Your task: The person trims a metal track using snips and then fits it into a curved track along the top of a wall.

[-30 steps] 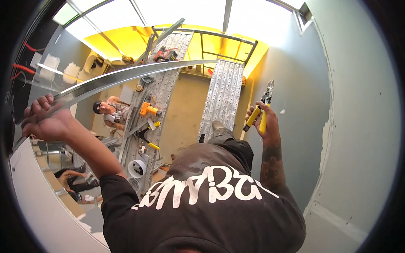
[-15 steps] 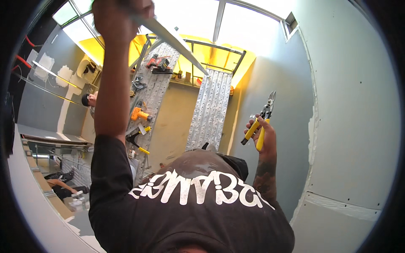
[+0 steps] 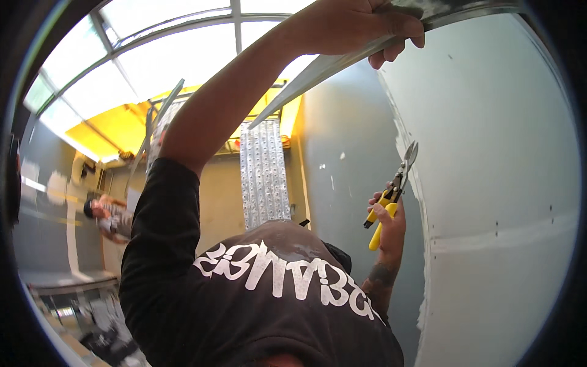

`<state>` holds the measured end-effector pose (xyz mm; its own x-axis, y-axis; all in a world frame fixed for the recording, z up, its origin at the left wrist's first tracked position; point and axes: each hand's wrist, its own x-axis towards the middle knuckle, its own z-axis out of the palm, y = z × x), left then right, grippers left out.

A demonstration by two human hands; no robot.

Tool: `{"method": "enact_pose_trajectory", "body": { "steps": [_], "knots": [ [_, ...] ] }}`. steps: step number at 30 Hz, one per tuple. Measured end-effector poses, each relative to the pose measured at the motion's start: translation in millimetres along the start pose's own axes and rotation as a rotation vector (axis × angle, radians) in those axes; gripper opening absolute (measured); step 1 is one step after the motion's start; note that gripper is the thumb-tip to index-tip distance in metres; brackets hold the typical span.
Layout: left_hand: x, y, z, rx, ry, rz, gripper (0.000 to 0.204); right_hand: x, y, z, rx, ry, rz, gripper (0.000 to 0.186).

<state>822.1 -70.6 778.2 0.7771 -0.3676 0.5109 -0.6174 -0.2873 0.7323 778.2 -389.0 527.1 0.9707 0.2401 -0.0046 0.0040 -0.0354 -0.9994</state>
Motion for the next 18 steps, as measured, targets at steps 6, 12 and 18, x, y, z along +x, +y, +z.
{"method": "enact_pose_trajectory", "body": {
  "steps": [6,12,18],
  "knots": [
    [57,-16,68,-0.133,-0.22,0.141,0.039,-73,-13,-16,0.127,0.306,-0.115,0.065],
    [89,-27,115,-0.049,-0.159,0.139,0.038,-148,-4,-11,0.153,0.572,-0.176,0.067],
    [124,-50,78,0.2,0.081,0.277,0.048,-180,9,7,0.201,0.659,-0.158,0.067]
  ]
}}
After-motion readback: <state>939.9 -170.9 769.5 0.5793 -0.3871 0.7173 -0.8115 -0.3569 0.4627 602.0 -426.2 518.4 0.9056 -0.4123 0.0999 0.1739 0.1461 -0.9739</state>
